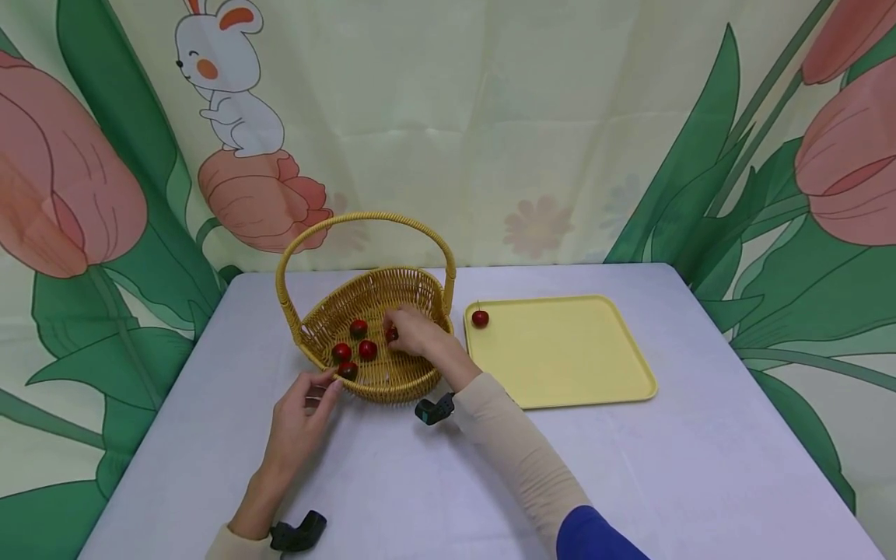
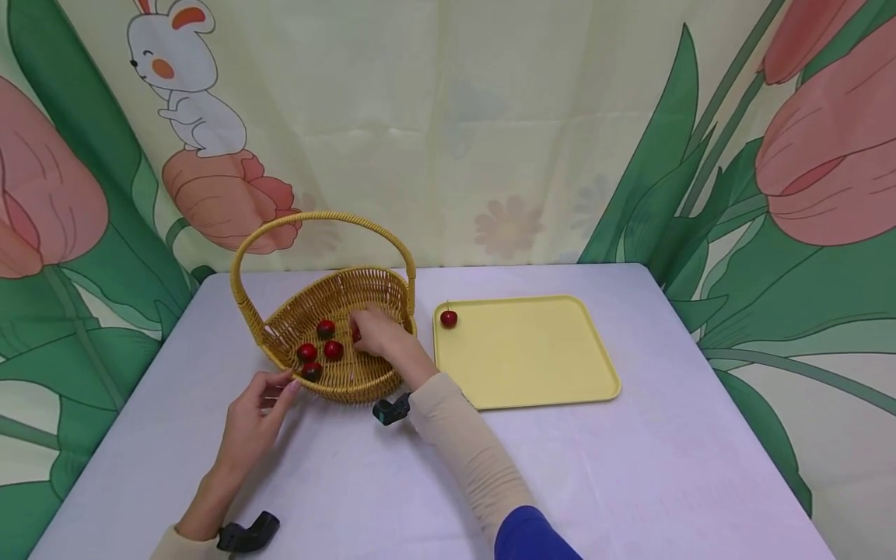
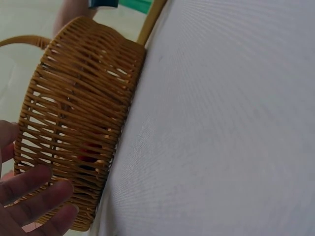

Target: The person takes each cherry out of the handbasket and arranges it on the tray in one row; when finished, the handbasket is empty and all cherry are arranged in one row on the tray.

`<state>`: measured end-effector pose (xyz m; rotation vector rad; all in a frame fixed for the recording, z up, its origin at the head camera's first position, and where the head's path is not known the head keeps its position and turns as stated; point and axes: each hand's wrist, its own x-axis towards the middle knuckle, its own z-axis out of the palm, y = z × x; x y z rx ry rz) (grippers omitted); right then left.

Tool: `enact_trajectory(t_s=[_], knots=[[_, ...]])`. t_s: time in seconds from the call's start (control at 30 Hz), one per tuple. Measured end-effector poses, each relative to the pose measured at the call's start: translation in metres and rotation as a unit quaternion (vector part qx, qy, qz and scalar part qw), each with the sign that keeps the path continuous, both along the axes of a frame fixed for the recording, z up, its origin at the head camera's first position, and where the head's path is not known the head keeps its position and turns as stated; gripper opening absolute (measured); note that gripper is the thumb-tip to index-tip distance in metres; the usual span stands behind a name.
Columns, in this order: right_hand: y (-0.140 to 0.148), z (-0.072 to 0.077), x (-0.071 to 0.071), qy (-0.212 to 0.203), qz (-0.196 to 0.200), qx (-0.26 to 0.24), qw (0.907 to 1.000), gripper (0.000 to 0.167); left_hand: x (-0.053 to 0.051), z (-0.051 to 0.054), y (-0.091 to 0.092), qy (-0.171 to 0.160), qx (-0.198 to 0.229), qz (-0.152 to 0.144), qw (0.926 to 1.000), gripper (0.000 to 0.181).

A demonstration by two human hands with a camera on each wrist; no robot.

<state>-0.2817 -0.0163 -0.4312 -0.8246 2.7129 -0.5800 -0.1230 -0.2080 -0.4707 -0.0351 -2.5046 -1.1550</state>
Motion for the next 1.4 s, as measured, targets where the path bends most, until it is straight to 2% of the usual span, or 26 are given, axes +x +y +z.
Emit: enact_trajectory(t_s=[0.17, 0.4, 0.7, 1.03, 1.27, 1.4], knots=[[0.001, 0.001, 0.003, 0.01, 0.003, -0.015, 0.9998, 0.032, -0.001, -0.001, 0.001, -0.006, -0.003, 0.001, 1.0, 0.026], [0.003, 0.008, 0.009, 0.045, 0.013, -0.042, 0.998, 0.033, -0.001, 0.0, 0.0, -0.009, -0.005, 0.005, 0.9999, 0.025], [0.015, 0.017, 0.019, 0.032, 0.001, -0.104, 0.994, 0.034, -0.001, 0.0, 0.0, -0.007, -0.007, 0.006, 0.9999, 0.026], [0.038, 0.029, 0.033, 0.093, 0.017, -0.158, 0.9829, 0.034, 0.0, -0.001, 0.001, 0.0, -0.001, 0.005, 1.0, 0.026], [0.054, 0.035, 0.042, 0.09, 0.002, -0.203, 0.9751, 0.03, 0.0, -0.001, 0.001, -0.012, 0.001, 0.005, 0.9999, 0.027], [0.064, 0.037, 0.049, 0.088, -0.015, -0.236, 0.9676, 0.027, 0.0, 0.0, 0.001, -0.013, 0.0, 0.002, 0.9999, 0.027]])
